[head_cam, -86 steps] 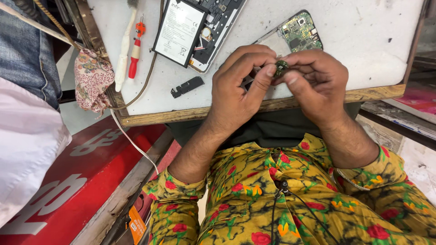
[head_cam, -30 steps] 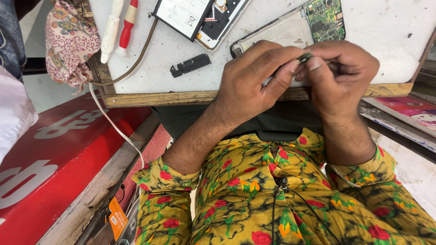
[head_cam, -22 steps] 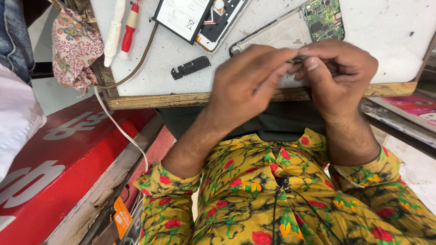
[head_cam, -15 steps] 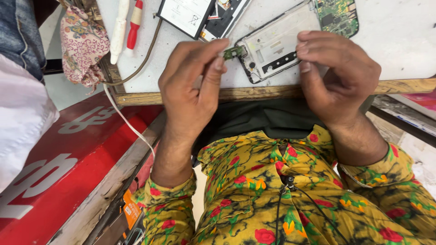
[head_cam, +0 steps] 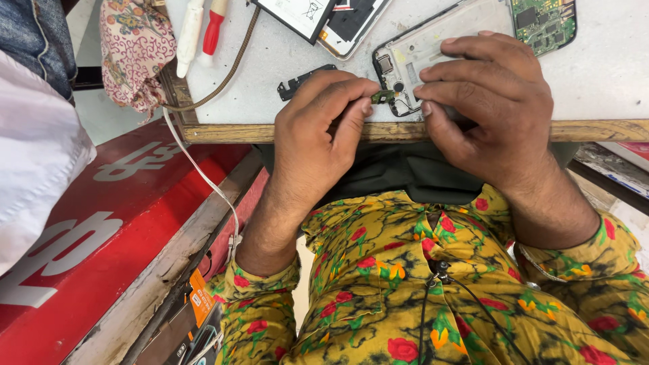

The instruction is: The person disassembles a smartphone, removes the motherboard, cleans a small component with a toothbrush, and reassembles the phone by placing the motherboard and battery back into the chassis. They use a screwdriver to secure screws and handle the phone casing and internal components throughout.

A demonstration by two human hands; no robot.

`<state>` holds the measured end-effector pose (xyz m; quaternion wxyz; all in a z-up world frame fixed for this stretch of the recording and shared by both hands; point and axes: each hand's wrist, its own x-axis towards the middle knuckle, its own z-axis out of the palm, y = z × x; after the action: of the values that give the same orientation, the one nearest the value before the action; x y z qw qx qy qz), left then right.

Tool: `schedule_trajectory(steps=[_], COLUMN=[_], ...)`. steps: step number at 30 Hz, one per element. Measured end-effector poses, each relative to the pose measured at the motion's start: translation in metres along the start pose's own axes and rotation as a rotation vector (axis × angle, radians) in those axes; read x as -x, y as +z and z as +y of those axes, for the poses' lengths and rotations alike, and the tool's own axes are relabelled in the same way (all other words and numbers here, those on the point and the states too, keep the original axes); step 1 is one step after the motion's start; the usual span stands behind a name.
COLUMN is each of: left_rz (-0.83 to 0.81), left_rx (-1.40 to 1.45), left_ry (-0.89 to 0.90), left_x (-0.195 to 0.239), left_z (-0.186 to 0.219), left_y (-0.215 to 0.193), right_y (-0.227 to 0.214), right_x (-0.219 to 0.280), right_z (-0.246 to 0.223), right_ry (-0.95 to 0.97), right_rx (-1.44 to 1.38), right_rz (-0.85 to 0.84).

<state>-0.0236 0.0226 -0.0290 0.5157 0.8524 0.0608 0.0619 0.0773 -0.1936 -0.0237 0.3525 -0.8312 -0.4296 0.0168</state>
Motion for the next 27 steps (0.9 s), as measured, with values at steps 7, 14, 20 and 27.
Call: schedule_trajectory(steps=[7, 14, 20, 27], left_rz=[-0.03, -0.012, -0.007, -0.071], left_rx=[0.028, 0.006, 0.019, 0.067], left_ry=[0.033, 0.05, 0.06, 0.065], left_x=[-0.003, -0.005, -0.009, -0.013], left_z=[-0.003, -0.006, -0.005, -0.005], left_y=[0.01, 0.016, 0.017, 0.013], right_y=[0.002, 0.002, 0.001, -0.002], right_x=[0.011, 0.014, 0.011, 0.002], right_z=[0.004, 0.006, 0.004, 0.001], right_ry=[0.092, 0.09, 0.106, 0.069], right_rx=[-0.024, -0.03, -0.039, -0.02], right_rz=[0.005, -0.006, -0.022, -0.07])
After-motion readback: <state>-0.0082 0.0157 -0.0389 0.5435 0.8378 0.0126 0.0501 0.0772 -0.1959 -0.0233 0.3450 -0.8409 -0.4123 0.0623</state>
